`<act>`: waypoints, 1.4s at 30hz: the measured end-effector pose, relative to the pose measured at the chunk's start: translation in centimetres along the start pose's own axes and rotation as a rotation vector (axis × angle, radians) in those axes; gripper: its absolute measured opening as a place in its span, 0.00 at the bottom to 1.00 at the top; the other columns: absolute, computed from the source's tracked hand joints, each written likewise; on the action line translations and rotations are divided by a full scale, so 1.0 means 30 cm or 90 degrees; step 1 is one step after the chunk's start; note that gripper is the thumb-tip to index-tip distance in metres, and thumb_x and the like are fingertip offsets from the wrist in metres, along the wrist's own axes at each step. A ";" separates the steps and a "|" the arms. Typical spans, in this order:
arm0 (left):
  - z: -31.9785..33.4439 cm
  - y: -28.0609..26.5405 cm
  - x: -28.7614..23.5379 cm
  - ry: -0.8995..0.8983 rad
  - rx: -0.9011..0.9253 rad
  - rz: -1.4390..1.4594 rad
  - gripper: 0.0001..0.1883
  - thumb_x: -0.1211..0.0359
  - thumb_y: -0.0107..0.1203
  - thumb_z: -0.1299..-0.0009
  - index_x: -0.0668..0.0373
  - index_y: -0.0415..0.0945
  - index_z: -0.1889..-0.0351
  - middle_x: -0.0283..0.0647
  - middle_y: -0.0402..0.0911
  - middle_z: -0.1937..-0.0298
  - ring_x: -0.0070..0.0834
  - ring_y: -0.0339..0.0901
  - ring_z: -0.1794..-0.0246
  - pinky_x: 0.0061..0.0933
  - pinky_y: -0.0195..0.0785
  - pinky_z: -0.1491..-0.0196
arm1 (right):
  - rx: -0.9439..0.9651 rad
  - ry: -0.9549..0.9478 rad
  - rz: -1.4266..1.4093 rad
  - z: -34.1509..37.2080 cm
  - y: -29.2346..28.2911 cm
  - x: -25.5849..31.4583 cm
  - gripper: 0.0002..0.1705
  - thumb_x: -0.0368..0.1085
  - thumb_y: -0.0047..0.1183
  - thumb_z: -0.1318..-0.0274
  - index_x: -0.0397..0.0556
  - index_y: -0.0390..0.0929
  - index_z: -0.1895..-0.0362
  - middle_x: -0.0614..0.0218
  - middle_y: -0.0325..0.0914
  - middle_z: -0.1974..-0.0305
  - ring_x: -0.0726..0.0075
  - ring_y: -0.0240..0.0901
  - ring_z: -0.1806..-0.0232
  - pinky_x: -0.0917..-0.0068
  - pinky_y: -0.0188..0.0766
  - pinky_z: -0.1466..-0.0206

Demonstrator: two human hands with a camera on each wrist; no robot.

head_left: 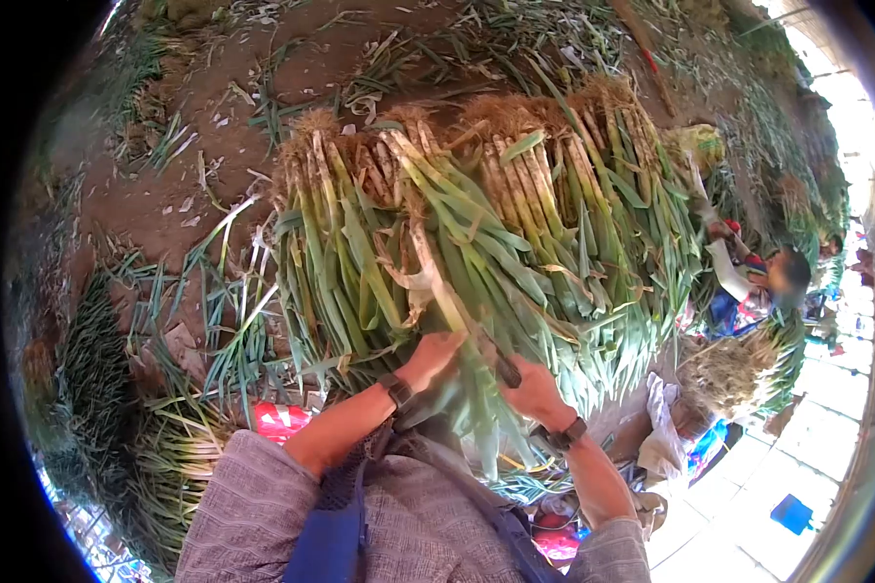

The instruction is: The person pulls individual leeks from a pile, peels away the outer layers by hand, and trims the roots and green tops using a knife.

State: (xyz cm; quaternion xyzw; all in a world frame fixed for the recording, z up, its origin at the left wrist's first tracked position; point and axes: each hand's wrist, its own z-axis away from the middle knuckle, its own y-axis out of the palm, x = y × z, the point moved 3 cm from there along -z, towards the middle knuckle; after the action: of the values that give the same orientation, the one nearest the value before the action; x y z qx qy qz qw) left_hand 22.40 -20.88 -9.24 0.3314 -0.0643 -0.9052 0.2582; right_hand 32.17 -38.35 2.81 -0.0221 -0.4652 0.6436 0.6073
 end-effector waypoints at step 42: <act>-0.026 -0.082 -0.328 0.041 0.130 0.015 0.09 0.64 0.59 0.31 0.56 0.71 0.65 0.27 0.64 0.80 0.15 0.60 0.84 0.19 0.52 0.83 | -0.143 -0.074 -0.089 -0.036 -0.023 -0.012 0.22 0.39 0.62 0.53 0.48 0.76 0.51 0.53 0.77 0.72 0.49 0.75 0.72 0.61 0.71 0.67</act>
State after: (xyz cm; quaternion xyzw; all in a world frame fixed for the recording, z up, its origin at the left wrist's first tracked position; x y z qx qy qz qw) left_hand 28.22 -13.69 -4.98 0.3844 -0.1517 -0.8796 0.2356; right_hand 33.43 -38.15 2.44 -0.0201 -0.5693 0.5436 0.6164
